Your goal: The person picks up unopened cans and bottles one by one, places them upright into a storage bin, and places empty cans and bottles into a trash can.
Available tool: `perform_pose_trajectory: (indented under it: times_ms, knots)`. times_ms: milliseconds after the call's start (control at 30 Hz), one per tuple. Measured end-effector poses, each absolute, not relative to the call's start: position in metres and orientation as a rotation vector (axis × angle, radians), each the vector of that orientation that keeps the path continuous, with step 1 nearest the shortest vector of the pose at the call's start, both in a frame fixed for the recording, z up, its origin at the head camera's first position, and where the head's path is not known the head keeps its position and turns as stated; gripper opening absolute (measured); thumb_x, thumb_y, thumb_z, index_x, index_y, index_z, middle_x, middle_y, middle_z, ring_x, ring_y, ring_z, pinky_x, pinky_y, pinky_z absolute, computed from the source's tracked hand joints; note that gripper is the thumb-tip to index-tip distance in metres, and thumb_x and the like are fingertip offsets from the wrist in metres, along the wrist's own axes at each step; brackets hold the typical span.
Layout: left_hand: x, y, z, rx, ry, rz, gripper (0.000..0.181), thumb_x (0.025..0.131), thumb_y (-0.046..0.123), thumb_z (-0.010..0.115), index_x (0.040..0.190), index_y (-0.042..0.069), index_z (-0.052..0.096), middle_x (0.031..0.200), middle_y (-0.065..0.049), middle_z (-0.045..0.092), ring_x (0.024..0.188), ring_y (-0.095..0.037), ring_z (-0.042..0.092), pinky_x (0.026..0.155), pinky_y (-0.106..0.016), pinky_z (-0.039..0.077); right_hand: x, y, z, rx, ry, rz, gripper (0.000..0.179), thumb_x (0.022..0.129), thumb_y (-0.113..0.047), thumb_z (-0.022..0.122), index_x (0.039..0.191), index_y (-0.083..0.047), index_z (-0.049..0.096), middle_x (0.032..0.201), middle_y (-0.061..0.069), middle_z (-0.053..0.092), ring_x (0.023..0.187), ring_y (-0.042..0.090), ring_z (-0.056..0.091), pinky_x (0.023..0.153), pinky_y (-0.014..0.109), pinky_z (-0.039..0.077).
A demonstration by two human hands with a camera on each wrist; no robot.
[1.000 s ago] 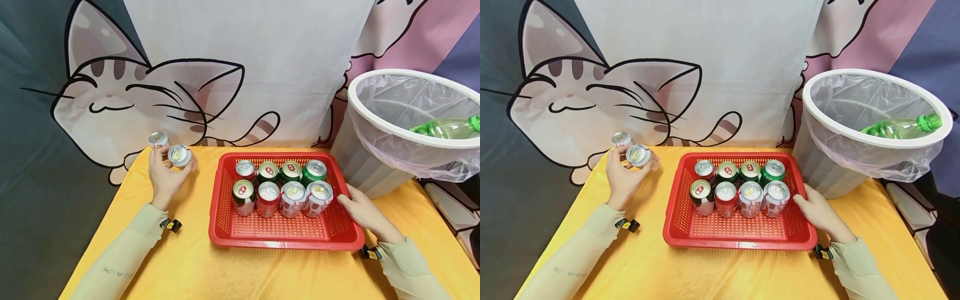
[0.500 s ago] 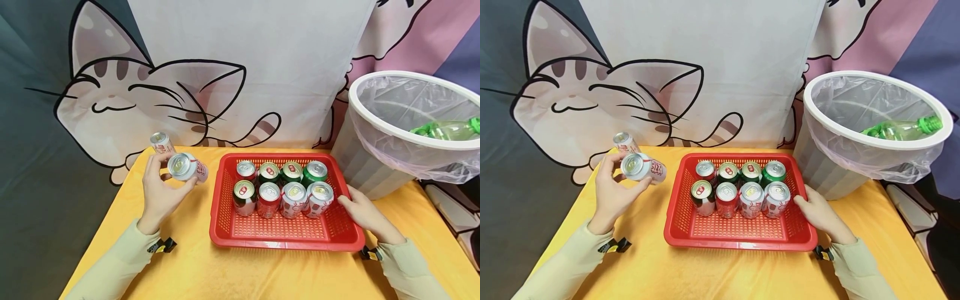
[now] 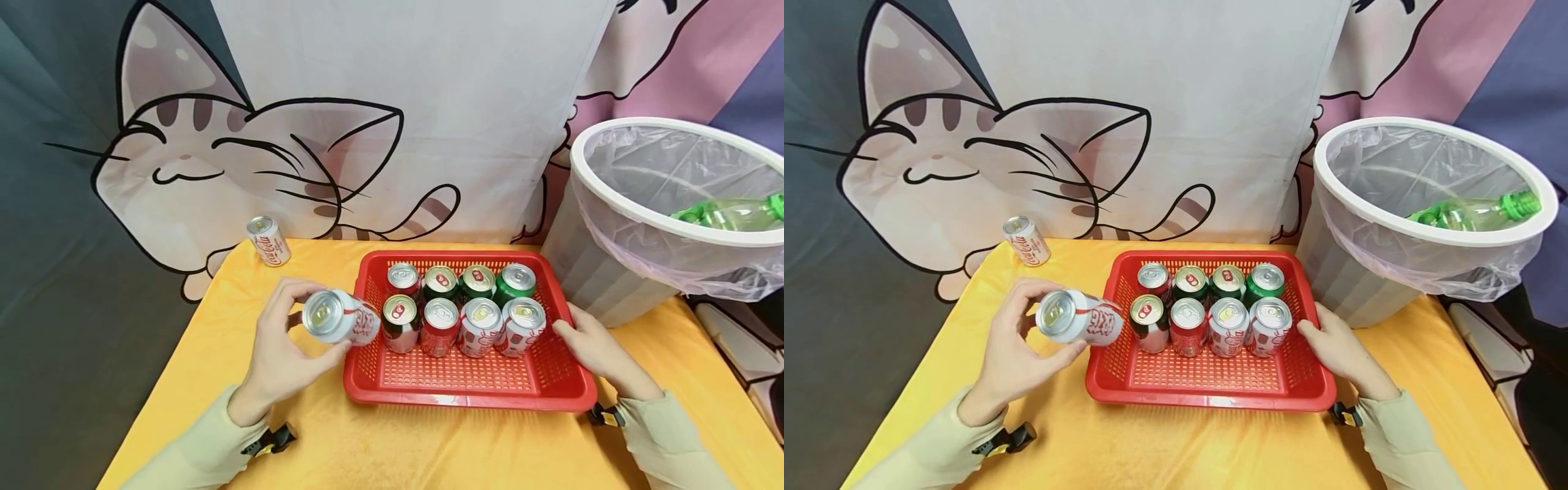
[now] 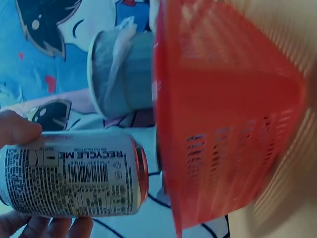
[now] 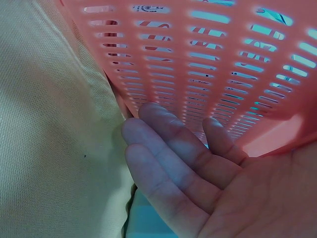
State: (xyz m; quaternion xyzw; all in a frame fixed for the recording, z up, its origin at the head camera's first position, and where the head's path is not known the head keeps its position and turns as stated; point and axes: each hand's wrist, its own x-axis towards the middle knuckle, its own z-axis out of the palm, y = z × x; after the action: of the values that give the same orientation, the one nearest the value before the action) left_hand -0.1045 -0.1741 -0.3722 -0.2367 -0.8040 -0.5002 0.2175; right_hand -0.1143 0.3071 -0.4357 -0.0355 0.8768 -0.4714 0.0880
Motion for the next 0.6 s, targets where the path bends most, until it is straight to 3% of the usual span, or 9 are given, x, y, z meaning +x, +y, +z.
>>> perform_pose_trajectory:
  times_ms: [433, 600]
  knots:
    - [-0.095, -0.144, -0.388, -0.932, -2.374, -1.363, 0.072, 0.065, 0.023, 0.096, 0.127, 0.022, 0.06, 0.12, 0.008, 0.061, 0.106, -0.009, 0.061, 0.075, -0.029, 0.059, -0.115, 0.307, -0.434, -0.109, 2.612, -1.402, 0.039, 0.106, -0.01, 0.041, 0.136, 0.014, 0.042, 0.102, 0.029, 0.068, 0.068, 0.017, 0.074, 0.059, 0.035, 0.063]
    - [-0.098, -0.138, -0.396, -0.977, -2.42, -1.283, 0.071, 0.064, 0.026, 0.095, 0.125, 0.02, 0.06, 0.12, 0.011, 0.059, 0.104, -0.006, 0.06, 0.086, -0.025, 0.056, -0.114, 0.307, -0.434, -0.109, 2.605, -1.411, 0.039, 0.106, -0.01, 0.041, 0.136, 0.015, 0.042, 0.102, 0.029, 0.068, 0.067, 0.017, 0.073, 0.059, 0.035, 0.063]
